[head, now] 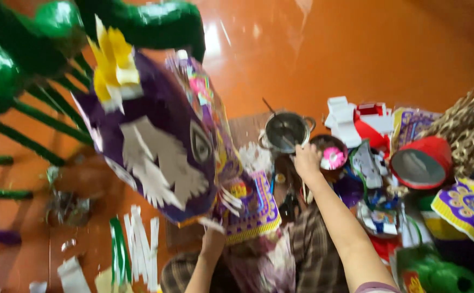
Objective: Decorating a papier-mâché horse with paper cutouts and flowers using glue
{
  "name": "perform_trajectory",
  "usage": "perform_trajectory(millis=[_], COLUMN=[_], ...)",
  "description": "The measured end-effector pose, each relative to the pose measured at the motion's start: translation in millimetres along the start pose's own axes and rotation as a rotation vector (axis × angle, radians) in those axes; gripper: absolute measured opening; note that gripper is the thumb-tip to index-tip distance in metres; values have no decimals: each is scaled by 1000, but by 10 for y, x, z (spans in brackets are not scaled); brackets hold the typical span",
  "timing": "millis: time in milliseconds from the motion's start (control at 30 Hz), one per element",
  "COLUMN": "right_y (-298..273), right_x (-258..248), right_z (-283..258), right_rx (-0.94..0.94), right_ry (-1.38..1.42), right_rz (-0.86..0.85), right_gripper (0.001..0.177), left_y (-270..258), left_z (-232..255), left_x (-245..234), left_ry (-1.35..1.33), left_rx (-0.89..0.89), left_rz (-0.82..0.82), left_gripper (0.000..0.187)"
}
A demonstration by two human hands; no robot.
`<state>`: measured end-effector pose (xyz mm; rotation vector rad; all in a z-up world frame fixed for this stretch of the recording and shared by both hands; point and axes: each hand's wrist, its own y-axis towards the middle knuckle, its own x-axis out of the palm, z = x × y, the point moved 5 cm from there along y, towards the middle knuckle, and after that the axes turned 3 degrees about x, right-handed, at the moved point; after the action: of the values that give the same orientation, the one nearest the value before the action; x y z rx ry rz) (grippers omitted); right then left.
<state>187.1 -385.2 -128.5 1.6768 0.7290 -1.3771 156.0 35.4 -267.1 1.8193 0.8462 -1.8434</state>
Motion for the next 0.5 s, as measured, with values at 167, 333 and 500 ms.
perform_trajectory(millis=[167, 333, 500], right_y=[409, 496, 276], right_x=[438, 135, -373], right_z=[139, -6, 120], right_rx=[39, -105, -208], right_ry=[27, -68, 94], right_rz=[-178, -149, -374], right_gripper=[18, 12, 21], left_y=[72, 276, 45], left_z=[-86, -251, -331], left_x=[-247, 20, 339], left_ry=[-227, -285, -362], left_rx=[-76, -234, -475], left_rz=[-131, -383, -511], left_gripper=[42, 37, 36])
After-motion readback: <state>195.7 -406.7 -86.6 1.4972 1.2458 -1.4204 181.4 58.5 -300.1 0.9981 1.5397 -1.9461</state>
